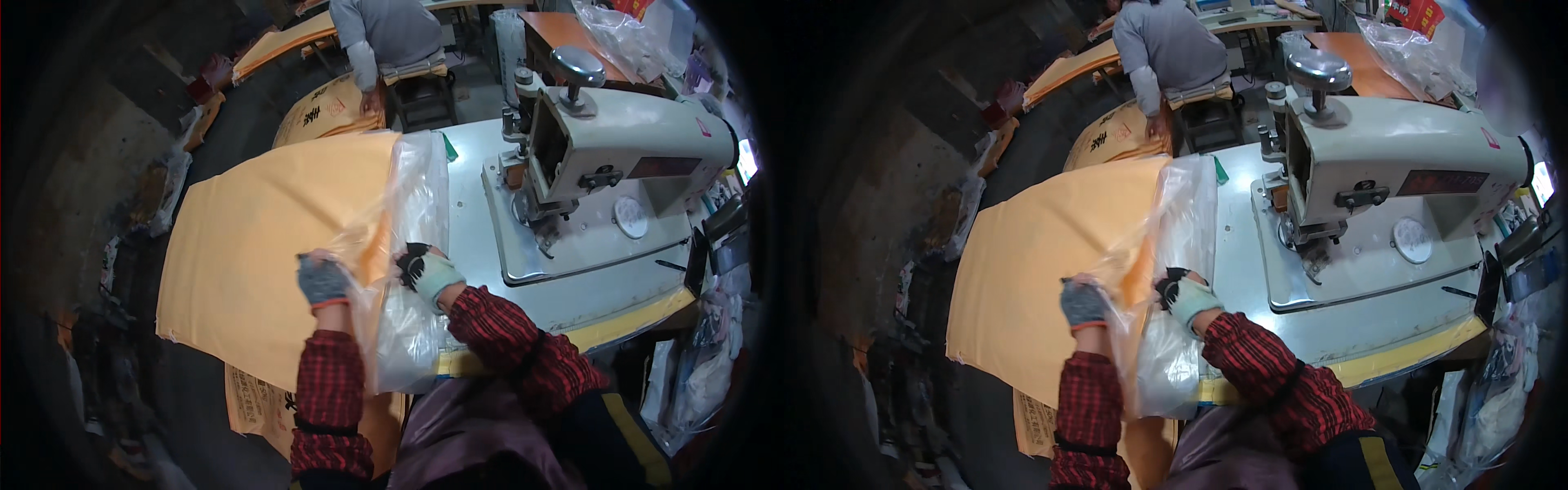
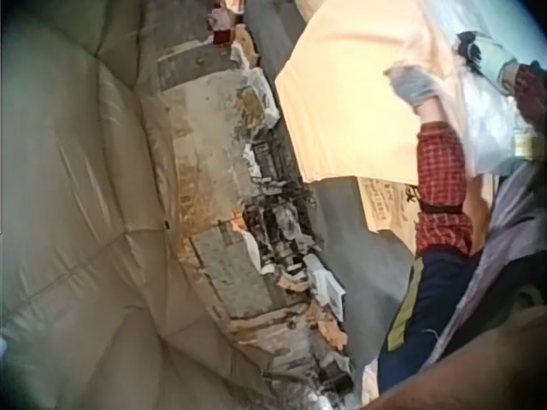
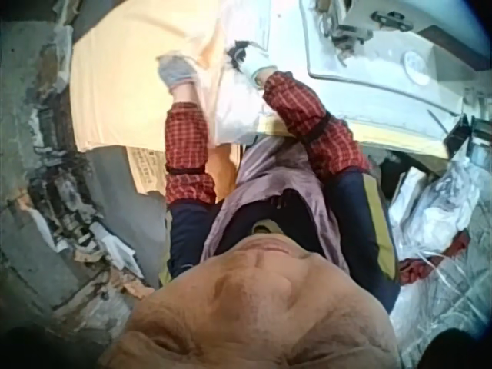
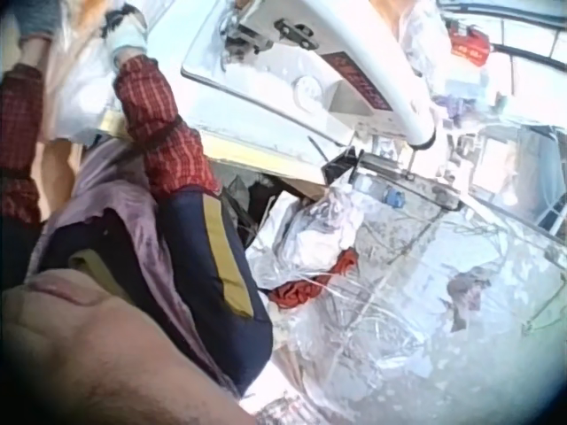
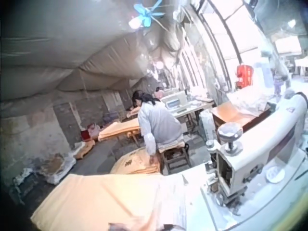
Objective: The recorder is using a sewing machine to sew or finish plastic/composite bags.
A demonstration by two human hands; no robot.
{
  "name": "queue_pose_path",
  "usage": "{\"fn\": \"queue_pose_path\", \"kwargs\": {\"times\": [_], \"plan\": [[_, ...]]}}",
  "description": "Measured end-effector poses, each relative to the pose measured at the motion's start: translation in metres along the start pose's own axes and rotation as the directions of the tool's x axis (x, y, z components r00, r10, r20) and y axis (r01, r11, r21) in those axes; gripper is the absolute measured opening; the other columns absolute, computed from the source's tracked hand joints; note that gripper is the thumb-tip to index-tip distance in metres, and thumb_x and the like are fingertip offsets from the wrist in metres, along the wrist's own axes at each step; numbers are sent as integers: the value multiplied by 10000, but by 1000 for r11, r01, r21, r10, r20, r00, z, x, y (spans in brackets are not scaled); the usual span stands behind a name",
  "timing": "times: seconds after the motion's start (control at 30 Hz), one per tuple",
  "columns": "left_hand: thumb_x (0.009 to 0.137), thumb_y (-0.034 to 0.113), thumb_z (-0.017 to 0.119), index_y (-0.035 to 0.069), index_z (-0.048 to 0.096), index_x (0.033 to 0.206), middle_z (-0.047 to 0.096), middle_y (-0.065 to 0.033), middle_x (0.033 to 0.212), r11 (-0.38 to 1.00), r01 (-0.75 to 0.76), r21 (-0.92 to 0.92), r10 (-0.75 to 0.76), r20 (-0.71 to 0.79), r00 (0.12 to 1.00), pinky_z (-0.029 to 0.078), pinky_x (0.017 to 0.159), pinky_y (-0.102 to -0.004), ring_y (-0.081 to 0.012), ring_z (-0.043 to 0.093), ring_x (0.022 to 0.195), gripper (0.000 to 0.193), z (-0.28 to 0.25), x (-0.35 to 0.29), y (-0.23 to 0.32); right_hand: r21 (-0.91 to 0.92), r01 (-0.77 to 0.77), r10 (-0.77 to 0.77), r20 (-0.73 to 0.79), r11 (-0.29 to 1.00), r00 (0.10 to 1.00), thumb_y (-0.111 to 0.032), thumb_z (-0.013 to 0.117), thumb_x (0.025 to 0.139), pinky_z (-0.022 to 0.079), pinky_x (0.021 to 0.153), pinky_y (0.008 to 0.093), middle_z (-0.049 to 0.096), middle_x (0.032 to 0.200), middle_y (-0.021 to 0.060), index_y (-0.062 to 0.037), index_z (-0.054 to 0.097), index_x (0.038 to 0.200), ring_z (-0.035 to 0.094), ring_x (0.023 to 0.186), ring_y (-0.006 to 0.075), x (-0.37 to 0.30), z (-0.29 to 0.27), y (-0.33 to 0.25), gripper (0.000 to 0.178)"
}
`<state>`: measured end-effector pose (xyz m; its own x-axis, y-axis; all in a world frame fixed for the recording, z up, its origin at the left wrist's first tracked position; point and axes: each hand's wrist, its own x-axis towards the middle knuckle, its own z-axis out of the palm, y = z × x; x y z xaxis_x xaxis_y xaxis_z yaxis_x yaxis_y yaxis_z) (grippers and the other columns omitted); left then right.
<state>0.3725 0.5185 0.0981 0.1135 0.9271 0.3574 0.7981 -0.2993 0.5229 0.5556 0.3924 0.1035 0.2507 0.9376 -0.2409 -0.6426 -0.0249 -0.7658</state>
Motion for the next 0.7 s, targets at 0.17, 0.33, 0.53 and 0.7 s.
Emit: {"fn": "queue_pose_path", "kwargs": {"times": [0.17, 0.33, 0.53, 0.7], "plan": [[856, 240, 563, 112, 457, 690, 460, 10, 572, 325, 424, -845, -289, 338, 896, 398, 435, -267, -111, 469, 466, 235, -91, -10, 82, -457, -98, 68, -82, 884, 994, -76, 580, 816, 490, 551, 280, 602, 794, 77, -27, 576, 900, 579, 616, 166, -63, -63, -25, 97], [872, 246, 570, 114, 448, 730, 411, 34, 589, 608, 442, -659, -303, 322, 897, 351, 432, -217, -73, 402, 478, 228, -181, -109, 138, -765, 634, -737, 361, 117, 572, -109, 591, 744, 473, 698, 349, 585, 800, 121, 5, 557, 984, 575, 734, 271, -134, -8, -63, 268], [764, 85, 627, 46, 492, 830, 454, -15, 773, 928, -192, -320, 258, 176, 950, 397, 604, -230, -117, 451, 680, 155, -231, -164, 131, -282, 958, -514, 830, -53, 216, -232, 529, 776, 413, 901, 358, 592, 980, 122, -61, 569, 1019, 543, 997, 271, -142, 53, -17, 300], [787, 66, 629, 9, 533, 845, 509, -31, 771, 583, 210, -785, -219, 97, 971, 421, 683, -277, -125, 494, 751, 126, -279, -193, 42, -904, 415, -661, 249, 104, 708, -469, 502, 834, 402, 928, 330, 575, 1086, 96, -69, 464, 1245, 534, 991, 250, -24, -63, -60, 575]]}}
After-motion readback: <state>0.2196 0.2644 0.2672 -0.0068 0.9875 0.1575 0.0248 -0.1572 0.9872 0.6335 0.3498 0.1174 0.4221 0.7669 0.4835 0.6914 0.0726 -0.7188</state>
